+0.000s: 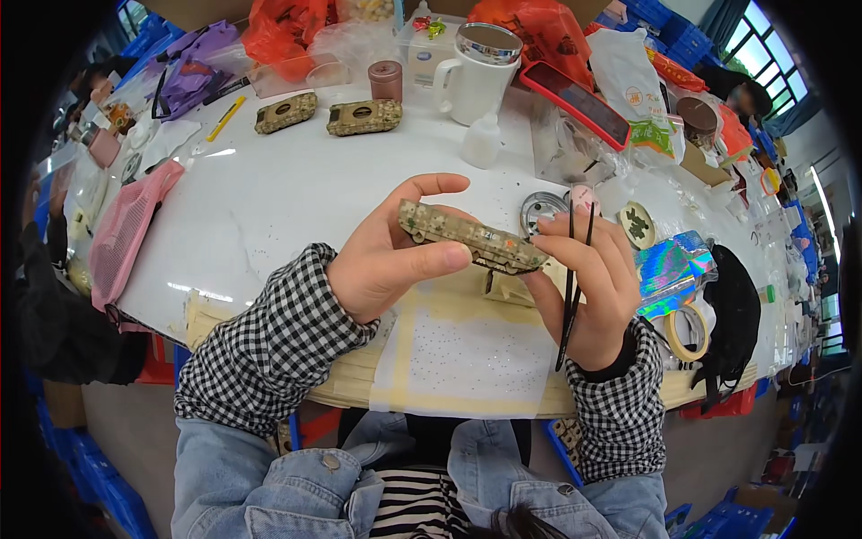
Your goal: Painting and assembling toy tank parts using a brush and tweezers at a factory workbench.
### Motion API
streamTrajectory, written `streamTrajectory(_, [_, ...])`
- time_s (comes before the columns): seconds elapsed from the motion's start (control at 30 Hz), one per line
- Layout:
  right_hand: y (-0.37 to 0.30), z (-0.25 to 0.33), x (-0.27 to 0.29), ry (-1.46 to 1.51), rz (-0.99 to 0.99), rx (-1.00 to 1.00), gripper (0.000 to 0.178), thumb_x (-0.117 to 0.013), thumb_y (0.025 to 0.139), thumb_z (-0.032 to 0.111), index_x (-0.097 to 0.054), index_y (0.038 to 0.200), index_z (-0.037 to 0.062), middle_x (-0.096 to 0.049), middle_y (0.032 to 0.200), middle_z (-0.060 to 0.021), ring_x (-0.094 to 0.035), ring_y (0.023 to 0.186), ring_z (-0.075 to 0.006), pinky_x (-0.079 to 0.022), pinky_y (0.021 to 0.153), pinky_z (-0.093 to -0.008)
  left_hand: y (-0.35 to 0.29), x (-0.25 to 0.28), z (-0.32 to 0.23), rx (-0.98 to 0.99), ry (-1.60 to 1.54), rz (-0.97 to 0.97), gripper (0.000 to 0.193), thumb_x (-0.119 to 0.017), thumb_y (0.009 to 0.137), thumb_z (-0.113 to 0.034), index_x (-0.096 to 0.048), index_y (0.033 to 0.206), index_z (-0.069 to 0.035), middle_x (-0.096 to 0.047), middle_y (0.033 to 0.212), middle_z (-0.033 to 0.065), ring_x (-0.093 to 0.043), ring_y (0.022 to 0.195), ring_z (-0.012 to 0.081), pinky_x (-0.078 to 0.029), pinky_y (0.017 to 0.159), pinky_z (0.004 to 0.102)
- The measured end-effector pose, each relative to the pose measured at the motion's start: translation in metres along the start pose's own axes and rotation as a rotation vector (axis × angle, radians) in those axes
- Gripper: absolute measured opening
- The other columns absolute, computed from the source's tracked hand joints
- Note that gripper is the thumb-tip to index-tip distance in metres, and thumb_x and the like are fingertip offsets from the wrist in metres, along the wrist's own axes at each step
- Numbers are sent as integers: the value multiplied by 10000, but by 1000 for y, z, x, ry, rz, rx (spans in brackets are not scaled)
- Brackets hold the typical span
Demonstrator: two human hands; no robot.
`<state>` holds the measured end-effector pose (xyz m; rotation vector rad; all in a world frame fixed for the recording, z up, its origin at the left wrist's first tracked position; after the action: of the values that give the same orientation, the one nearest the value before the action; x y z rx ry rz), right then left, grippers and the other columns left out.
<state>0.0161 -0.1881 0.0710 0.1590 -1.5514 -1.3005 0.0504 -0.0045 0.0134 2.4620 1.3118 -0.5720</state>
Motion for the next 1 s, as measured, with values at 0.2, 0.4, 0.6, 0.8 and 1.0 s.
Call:
streamTrajectory(0.2, [-2,-1,-2,12,-7,-5,358,-781,561,59,-634,886,33,-641,859,-114,-601,804,-300,-492,725,-372,-1,-2,5,21,-68,-51,704,-663,816,-162,-225,1348,-19,-530,1185,122,-520,1130,237,-393,995,389])
streamTrajectory(0.4, [-2,0,-4,21,4,-20,360,-782,558,54,-630,884,31,-638,854,-115,-602,795,-300,-495,712,-370,-4,-3,8,-5,-111,-34,686,-666,829,-192,-231,1343,-57,-506,1222,123,-502,1164,252,-389,1019,425])
streamTrajectory(0.6, [0,8,0,-26,53,21,330,-762,597,77,-652,906,41,-648,824,-109,-601,806,-301,-493,784,-388,-2,-4,11,31,-426,-116,486,-564,896,-138,-310,1306,-80,-506,1209,142,-512,1142,262,-411,1007,427])
streamTrajectory(0.8, [-3,-8,10,-11,-30,-97,208,-669,704,-8,-645,909,17,-628,804,-115,-581,794,-291,-472,733,-365,1,-1,6,11,-441,-122,487,-405,965,-293,-305,1346,-6,-447,1291,182,-457,1214,312,-384,1042,452])
streamTrajectory(1.0, [-10,-29,7,96,71,-250,102,-669,742,-9,-652,840,12,-583,742,-115,-546,742,-264,-441,671,-329,4,6,12,40,-516,-177,467,-367,954,-236,-306,1345,13,-396,1329,251,-432,1232,360,-405,1029,457])
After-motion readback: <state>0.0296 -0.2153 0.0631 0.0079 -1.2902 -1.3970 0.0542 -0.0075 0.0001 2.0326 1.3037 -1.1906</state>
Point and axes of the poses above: each hand's wrist, its own y-axis towards the middle knuckle, its own x-axis out of the back of the hand, z = x × y, the point moved 4 cm from there along y, towards the middle knuckle
